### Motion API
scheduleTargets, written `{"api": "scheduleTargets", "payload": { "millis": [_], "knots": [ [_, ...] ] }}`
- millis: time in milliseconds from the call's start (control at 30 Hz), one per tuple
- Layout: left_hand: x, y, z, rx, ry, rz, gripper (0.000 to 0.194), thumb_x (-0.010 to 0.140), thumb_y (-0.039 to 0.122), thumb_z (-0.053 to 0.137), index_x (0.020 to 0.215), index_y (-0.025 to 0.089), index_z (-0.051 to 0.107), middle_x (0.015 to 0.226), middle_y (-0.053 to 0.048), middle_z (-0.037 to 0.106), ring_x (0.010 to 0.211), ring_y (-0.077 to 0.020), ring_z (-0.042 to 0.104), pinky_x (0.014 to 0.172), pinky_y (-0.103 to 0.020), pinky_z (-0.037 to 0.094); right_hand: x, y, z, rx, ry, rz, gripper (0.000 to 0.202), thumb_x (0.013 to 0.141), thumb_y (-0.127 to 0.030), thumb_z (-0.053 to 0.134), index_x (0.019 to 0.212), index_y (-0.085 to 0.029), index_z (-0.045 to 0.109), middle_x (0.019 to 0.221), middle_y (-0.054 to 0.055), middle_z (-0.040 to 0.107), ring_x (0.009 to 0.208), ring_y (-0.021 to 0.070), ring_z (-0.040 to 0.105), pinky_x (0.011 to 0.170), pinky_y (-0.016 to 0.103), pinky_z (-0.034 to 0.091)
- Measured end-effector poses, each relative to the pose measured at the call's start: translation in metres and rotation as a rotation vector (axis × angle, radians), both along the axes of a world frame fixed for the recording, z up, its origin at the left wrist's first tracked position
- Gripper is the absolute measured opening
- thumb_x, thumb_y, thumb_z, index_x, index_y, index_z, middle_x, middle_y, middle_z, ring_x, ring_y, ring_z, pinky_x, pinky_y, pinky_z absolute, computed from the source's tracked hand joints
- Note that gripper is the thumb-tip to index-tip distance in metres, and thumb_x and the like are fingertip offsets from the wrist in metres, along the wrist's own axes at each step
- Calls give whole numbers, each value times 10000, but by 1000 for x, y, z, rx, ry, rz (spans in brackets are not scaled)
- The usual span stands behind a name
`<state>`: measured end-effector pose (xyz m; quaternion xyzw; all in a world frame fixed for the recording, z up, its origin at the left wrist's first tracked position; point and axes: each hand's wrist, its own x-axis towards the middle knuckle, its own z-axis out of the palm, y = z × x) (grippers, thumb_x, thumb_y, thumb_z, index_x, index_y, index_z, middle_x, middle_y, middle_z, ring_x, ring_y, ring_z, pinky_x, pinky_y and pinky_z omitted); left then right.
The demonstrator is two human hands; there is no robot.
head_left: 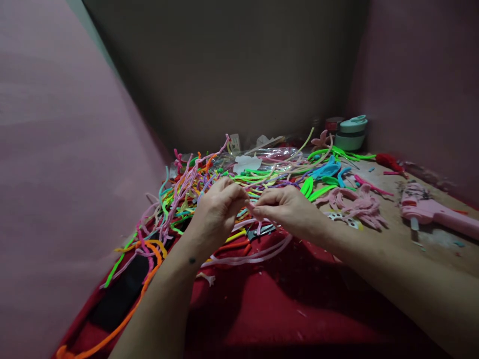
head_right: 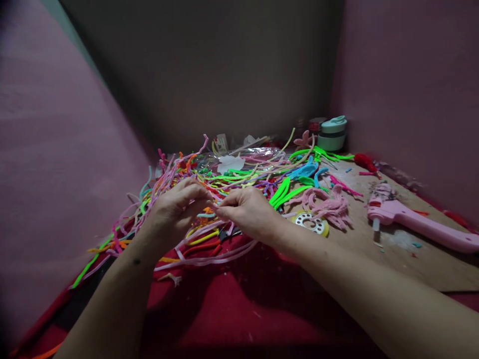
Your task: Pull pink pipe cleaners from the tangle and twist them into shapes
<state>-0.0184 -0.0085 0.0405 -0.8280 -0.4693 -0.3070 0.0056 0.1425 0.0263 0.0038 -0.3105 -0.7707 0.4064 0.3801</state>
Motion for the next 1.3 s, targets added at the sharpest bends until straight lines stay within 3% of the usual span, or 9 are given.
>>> {"api": "scheduleTargets", "payload": {
  "millis": [100, 267, 367, 567, 733, 933, 1000, 1167, 1300],
  "knots": [
    [1, -4, 4, -112, -167, 62, 101, 775, 190, 555, 698, 148, 606, 694, -13, 560, 649, -102, 505, 602, -219, 403, 2, -3, 5, -244, 75, 25, 249, 725, -312, 589, 558, -129, 615, 483, -35, 467, 474, 67, 379, 492, 231, 301],
    [1, -6, 7, -664, -622, 134, 158, 739, 300, 599, 727, 143, 590, 456, 41, 490, 346, -53, 388, 334, -167, 276, 1, -6, 4, -258, 160, 37, 219, 707, -293, 593, 565, -131, 634, 502, -22, 526, 493, 74, 436, 518, 233, 342],
    [2, -1, 2, -782, -800, 69, 170, 694, 277, 644, 742, 131, 571, 481, 15, 557, 342, -80, 455, 328, -180, 338, -1, -7, 1, -290, 197, 8, 176, 693, -254, 597, 577, -134, 651, 510, -16, 555, 498, 76, 455, 530, 233, 366],
    [9, 4, -5, -702, -789, 24, 135, 726, 243, 588, 677, 129, 536, 531, -14, 592, 447, -122, 552, 423, -225, 439, -4, -6, -5, -489, 340, 88, 182, 686, -270, 609, 576, -127, 634, 552, 27, 621, 478, 93, 512, 489, 233, 392],
    [7, 5, -10, -343, -474, 132, 152, 771, 250, 541, 650, 159, 521, 473, 56, 455, 407, -52, 388, 413, -174, 314, -5, -1, -12, -653, 440, 177, 167, 659, -294, 666, 657, -127, 656, 596, 44, 659, 542, 137, 603, 578, 282, 477],
    [10, 5, -17, 2, -220, 191, 119, 787, 218, 508, 691, 162, 551, 594, 13, 552, 507, -76, 447, 520, -204, 358, -6, 2, -16, -703, 442, 214, 139, 648, -272, 692, 682, -138, 674, 588, 35, 662, 536, 125, 604, 595, 276, 487],
    [13, 5, -18, -40, -319, 198, 111, 780, 222, 513, 694, 159, 542, 599, 11, 555, 485, -69, 439, 489, -198, 350, -7, 2, -16, -728, 438, 202, 132, 652, -262, 688, 672, -133, 669, 573, 29, 654, 513, 116, 592, 581, 269, 483],
    [17, 4, -14, -582, -781, 66, 152, 752, 300, 563, 818, 164, 562, 522, 50, 496, 363, -45, 363, 356, -168, 278, -6, 2, -12, -708, 429, 162, 145, 659, -231, 669, 583, -111, 637, 515, 19, 621, 433, 80, 525, 491, 224, 419],
    [16, 7, -15, -575, -812, 73, 175, 708, 303, 617, 668, 133, 601, 463, 40, 485, 367, -42, 377, 364, -164, 295, -6, 2, -13, -644, 438, 194, 184, 675, -253, 663, 563, -112, 628, 476, -1, 587, 394, 53, 458, 450, 207, 363]
  ]
}}
